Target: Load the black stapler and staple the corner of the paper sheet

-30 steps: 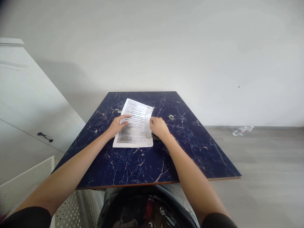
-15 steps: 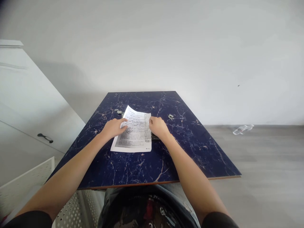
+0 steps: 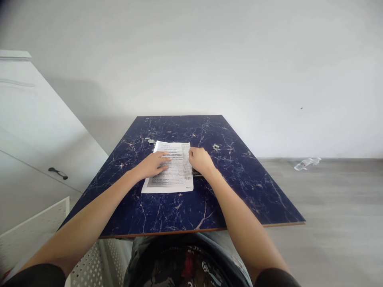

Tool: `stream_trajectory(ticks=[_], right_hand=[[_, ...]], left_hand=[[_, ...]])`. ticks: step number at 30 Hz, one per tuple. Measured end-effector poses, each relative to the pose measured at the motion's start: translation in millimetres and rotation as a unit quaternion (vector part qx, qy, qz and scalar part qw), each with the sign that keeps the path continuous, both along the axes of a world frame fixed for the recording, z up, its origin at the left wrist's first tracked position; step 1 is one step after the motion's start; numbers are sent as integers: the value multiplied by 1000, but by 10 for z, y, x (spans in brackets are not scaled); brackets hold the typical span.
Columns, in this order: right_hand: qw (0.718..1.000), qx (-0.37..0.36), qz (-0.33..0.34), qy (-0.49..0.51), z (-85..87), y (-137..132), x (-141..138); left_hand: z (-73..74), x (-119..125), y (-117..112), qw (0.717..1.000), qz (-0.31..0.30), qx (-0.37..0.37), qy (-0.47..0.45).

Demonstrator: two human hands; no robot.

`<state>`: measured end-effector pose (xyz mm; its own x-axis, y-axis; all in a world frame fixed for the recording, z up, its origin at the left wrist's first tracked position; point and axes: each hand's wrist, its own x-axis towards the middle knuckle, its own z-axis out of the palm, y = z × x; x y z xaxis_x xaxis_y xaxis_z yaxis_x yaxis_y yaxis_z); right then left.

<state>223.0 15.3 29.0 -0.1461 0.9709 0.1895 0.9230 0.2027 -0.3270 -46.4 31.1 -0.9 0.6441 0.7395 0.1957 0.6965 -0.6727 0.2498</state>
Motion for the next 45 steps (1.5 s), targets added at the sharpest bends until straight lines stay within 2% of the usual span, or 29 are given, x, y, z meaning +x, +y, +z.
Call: stream_trajectory(ticks=[5, 17, 25, 29, 33, 40, 45], right_hand=[[999, -8, -36, -28, 23, 23, 121], [995, -40, -82, -45, 35, 121, 369], [993, -49, -99, -45, 49, 135, 431], [993, -46, -94, -47, 71, 117, 413], [994, -49, -84, -47, 81, 114, 399], [996, -60, -55, -40, 49, 156, 417], [997, -52, -47, -41, 42, 168, 420]], left_hand=[[-109, 67, -41, 997, -43, -56, 0], [-38, 93, -99, 991, -91, -100, -16], [94, 191, -217, 986, -131, -106, -7], [41, 224, -236, 988, -126, -88, -30], [9, 228, -218, 985, -148, -83, -37], [109, 252, -263, 987, -139, -85, 14], [200, 162, -250, 974, -183, -131, 29]])
